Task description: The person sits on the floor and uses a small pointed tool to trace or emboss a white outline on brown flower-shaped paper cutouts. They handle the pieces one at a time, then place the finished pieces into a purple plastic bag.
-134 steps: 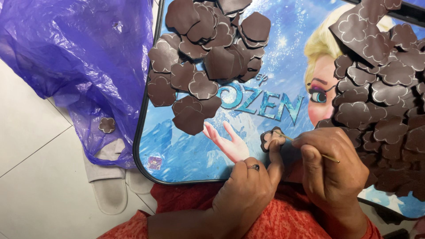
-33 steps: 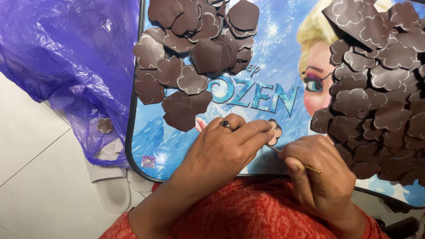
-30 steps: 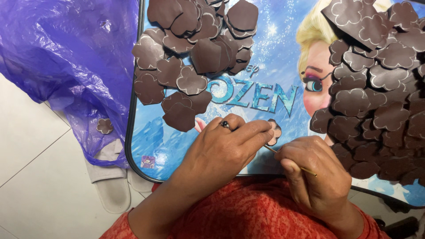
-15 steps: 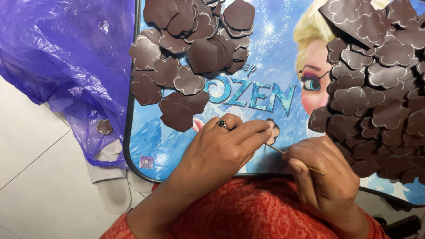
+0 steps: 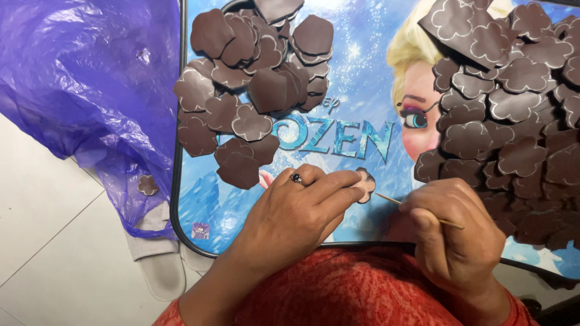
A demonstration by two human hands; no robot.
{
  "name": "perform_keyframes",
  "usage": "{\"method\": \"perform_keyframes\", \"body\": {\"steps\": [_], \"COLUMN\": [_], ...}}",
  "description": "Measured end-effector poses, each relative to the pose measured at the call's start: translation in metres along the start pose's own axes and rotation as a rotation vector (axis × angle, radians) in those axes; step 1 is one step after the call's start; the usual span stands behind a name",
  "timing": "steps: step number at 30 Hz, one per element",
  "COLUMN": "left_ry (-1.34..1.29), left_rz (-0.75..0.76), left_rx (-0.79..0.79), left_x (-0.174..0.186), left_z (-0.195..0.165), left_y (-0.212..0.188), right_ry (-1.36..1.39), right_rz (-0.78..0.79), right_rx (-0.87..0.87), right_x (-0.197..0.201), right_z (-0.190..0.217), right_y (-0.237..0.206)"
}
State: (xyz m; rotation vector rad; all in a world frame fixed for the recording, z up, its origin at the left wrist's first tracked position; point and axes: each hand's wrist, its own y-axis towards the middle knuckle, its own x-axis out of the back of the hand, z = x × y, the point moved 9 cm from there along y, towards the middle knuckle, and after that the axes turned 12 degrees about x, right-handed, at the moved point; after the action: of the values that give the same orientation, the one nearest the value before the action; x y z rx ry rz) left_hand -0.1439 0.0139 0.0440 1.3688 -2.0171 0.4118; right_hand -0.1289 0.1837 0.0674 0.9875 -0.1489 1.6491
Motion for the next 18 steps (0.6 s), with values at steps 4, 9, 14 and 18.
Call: {"method": "perform_keyframes", "body": {"steps": [4, 9, 14, 18], "left_ry": [-0.109, 0.048, 0.09, 0.12], "left_rz": [-0.102, -0.162, -0.188, -0.24], "left_rx": [0.058, 0.228, 0.324, 0.313], "left_x": [0.012, 0.003, -0.003, -0.001], "left_z": [-0.003, -0.002, 0.001, -0.007], "left_y": [0.002, 0.009, 0.013, 0.017], "right_ry": [0.211, 0.366, -0.032, -0.221], "right_rz": [-0.173, -0.137, 0.112, 0.169], "right_rx": [-0.159, -0.351, -0.217, -0.086], "right_x": [0.018, 0.017, 0.01, -0.002], "right_z": [-0.017, -0.036, -0.023, -0.008], "right_y": [-0.019, -0.029, -0.006, 0.013]}}
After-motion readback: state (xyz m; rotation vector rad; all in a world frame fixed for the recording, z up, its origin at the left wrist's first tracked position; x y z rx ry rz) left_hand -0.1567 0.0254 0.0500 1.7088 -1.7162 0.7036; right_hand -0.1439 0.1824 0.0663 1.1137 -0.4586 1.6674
